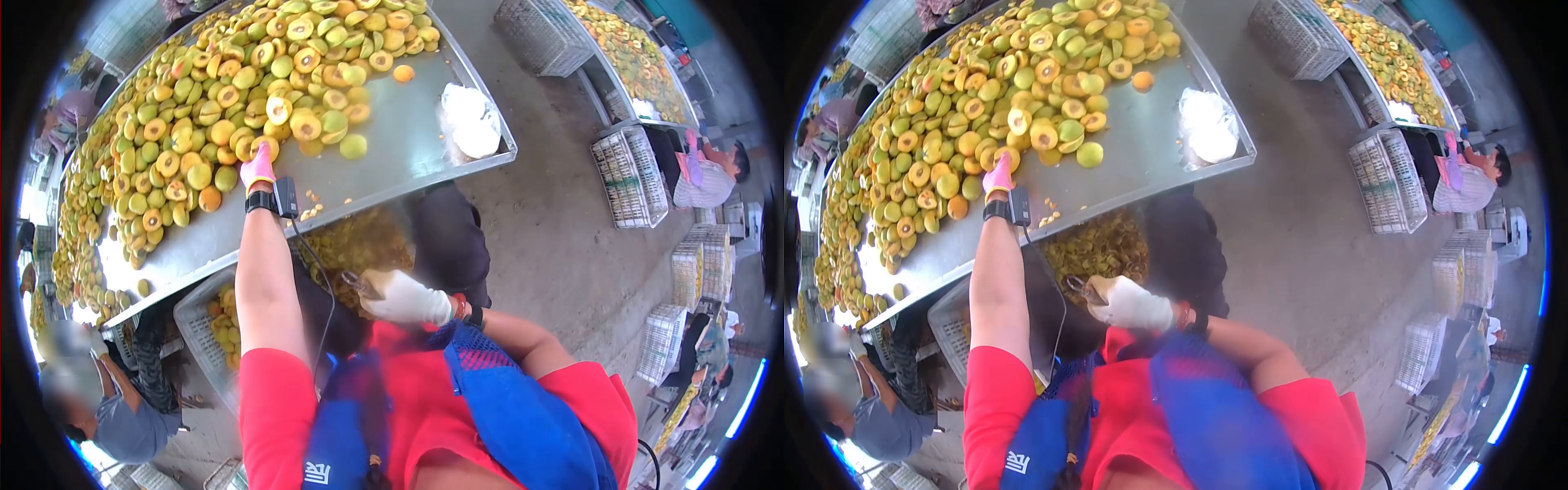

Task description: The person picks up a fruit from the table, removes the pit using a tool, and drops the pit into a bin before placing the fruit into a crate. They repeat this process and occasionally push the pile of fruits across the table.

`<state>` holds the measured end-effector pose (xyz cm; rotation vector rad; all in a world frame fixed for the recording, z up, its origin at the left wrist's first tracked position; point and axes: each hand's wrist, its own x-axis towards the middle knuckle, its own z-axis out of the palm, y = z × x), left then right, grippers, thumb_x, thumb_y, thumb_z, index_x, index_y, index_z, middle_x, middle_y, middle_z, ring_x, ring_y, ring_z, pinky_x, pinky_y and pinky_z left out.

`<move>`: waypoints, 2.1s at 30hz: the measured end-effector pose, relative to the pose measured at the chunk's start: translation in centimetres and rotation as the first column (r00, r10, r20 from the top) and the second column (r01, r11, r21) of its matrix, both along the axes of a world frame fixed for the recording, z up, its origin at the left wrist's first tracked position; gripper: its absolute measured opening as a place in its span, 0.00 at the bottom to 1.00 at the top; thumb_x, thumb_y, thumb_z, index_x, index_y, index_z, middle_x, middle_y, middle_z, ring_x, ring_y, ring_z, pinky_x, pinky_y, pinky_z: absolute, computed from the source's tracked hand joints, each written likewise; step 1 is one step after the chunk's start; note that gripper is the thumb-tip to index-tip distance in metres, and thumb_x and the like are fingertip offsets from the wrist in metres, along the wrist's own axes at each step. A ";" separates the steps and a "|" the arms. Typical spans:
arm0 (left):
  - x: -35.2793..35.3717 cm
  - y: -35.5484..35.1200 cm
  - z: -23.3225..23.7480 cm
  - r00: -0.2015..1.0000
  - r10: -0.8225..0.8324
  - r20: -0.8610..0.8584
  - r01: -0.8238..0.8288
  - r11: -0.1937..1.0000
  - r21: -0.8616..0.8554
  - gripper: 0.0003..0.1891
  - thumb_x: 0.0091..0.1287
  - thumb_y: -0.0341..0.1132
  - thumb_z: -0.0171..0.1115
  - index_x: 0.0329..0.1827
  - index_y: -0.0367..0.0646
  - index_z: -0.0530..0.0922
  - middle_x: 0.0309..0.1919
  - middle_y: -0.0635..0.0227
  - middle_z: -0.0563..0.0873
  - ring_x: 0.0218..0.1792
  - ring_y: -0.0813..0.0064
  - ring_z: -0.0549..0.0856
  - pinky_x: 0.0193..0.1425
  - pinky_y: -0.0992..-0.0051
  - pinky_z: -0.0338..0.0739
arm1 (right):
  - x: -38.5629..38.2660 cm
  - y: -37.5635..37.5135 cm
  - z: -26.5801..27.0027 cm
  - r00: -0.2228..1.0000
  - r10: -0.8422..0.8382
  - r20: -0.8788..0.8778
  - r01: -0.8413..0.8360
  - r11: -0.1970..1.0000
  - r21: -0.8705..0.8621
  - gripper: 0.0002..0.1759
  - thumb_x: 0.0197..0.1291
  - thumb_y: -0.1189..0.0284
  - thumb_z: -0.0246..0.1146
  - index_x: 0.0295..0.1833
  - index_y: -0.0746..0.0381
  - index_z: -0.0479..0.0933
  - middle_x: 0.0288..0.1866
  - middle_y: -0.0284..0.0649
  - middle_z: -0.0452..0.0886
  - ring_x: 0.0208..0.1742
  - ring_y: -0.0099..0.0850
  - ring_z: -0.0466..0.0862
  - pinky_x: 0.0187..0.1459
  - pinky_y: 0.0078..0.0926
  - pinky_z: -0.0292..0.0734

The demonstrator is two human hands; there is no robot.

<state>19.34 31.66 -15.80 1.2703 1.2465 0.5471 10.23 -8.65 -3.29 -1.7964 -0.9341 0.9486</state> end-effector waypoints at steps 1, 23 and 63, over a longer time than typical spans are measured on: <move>0.3 -0.2 -0.2 0.999 0.012 -0.033 -0.007 0.991 0.137 0.34 0.54 0.46 0.81 0.58 0.31 0.80 0.50 0.56 0.89 0.48 0.65 0.88 0.53 0.72 0.81 | 0.1 0.0 0.1 1.000 0.004 0.009 -0.004 1.000 -0.015 0.14 0.66 0.64 0.63 0.47 0.65 0.75 0.34 0.54 0.83 0.35 0.55 0.83 0.38 0.44 0.78; -14.8 -22.0 15.8 0.661 -0.538 0.523 0.503 0.835 0.224 0.16 0.72 0.40 0.60 0.56 0.39 0.75 0.49 0.70 0.81 0.47 0.80 0.81 0.53 0.77 0.75 | 2.9 2.0 7.0 0.832 -0.474 0.288 0.228 0.766 0.602 0.18 0.60 0.77 0.69 0.55 0.65 0.77 0.41 0.49 0.83 0.39 0.46 0.86 0.42 0.33 0.81; -16.6 -28.4 18.7 0.668 -0.465 0.581 0.245 0.874 0.419 0.28 0.83 0.53 0.43 0.56 0.31 0.76 0.52 0.57 0.85 0.47 0.68 0.86 0.53 0.68 0.83 | -1.8 0.9 3.0 0.990 -0.141 -0.019 0.135 0.891 0.434 0.09 0.68 0.71 0.63 0.44 0.65 0.73 0.27 0.46 0.79 0.26 0.42 0.83 0.29 0.36 0.75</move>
